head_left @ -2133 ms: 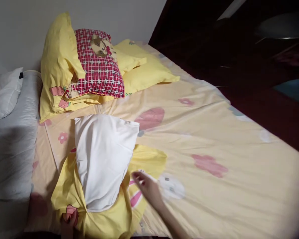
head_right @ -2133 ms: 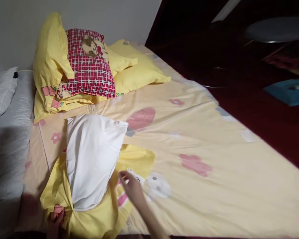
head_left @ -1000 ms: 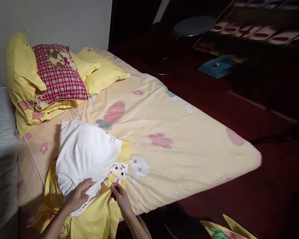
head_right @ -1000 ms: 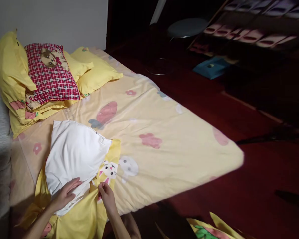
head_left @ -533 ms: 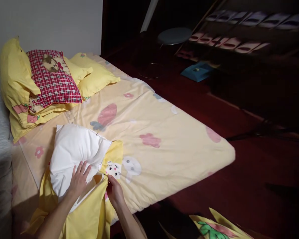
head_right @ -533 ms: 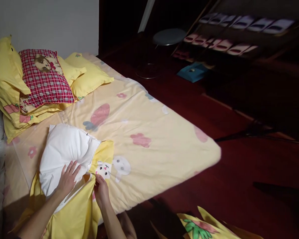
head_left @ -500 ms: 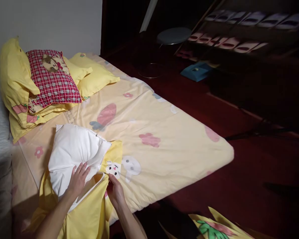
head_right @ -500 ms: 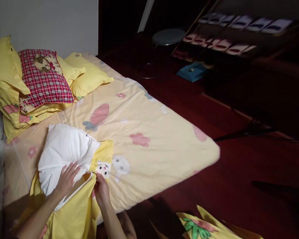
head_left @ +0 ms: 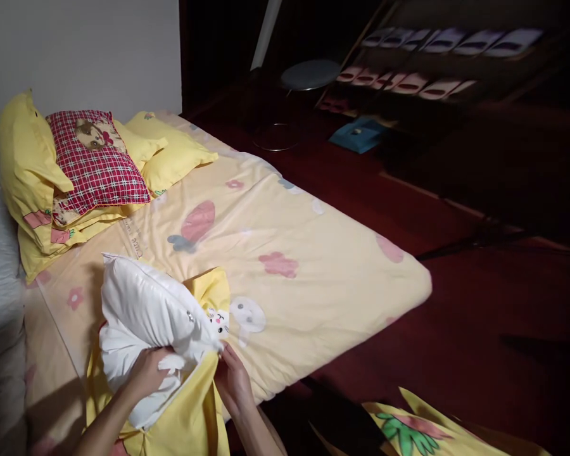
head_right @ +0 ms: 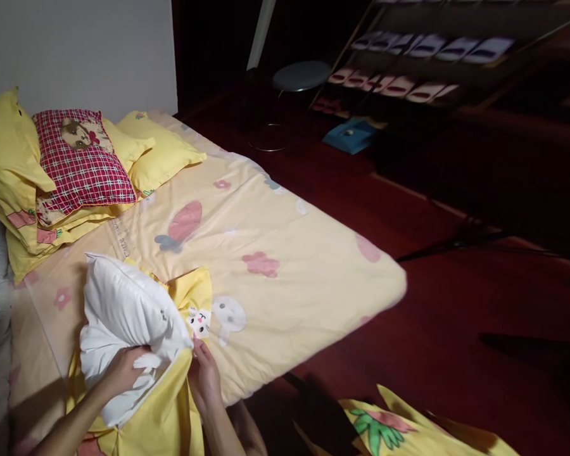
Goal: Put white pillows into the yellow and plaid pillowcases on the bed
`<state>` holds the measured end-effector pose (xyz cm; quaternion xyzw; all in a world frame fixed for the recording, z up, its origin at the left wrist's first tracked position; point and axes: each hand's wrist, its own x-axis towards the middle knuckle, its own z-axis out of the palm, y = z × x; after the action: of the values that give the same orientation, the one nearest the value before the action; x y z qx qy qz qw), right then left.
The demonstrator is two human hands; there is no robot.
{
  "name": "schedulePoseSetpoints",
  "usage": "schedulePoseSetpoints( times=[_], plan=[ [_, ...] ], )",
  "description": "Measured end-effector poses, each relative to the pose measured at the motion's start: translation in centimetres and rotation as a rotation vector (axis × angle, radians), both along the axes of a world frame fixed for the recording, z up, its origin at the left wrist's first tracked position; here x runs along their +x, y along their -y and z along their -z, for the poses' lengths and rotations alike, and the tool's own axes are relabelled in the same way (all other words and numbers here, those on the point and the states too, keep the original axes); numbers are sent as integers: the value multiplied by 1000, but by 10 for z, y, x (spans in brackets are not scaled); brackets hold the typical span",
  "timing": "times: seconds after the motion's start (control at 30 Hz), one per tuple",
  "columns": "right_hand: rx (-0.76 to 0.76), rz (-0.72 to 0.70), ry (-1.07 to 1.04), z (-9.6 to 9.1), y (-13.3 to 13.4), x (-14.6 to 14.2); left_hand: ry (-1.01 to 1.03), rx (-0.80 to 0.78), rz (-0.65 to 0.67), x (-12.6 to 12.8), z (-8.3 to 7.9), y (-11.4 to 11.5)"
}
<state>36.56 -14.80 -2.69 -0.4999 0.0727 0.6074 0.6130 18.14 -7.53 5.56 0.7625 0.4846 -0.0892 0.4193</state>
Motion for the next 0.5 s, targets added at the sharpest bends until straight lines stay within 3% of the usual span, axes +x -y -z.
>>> schedulePoseSetpoints(
  times=[0.1, 0.17, 0.2, 0.27, 0.37, 0.43, 0.5],
  plan=[
    [-95, -74, 84, 12, 10, 14, 81, -92, 94, 11, -4, 3],
    [-145, -122, 124, 20, 14, 27, 178, -160, 83, 1, -14, 5],
    [-160, -144, 135, 23, 15, 33, 230, -162, 3, -11, -19, 5],
    [-191, -189, 163, 26, 14, 47, 306, -51, -289, -41, -22, 0],
    [-205, -181, 257, 17, -7, 65, 319, 263, -749, -84, -5, -23],
    [-165, -133, 360, 5, -40, 71, 296, 356, -887, -94, 15, -45],
    [-121, -127, 452, -11, -87, 70, 251, 302, -901, -87, 34, -65]
  ],
)
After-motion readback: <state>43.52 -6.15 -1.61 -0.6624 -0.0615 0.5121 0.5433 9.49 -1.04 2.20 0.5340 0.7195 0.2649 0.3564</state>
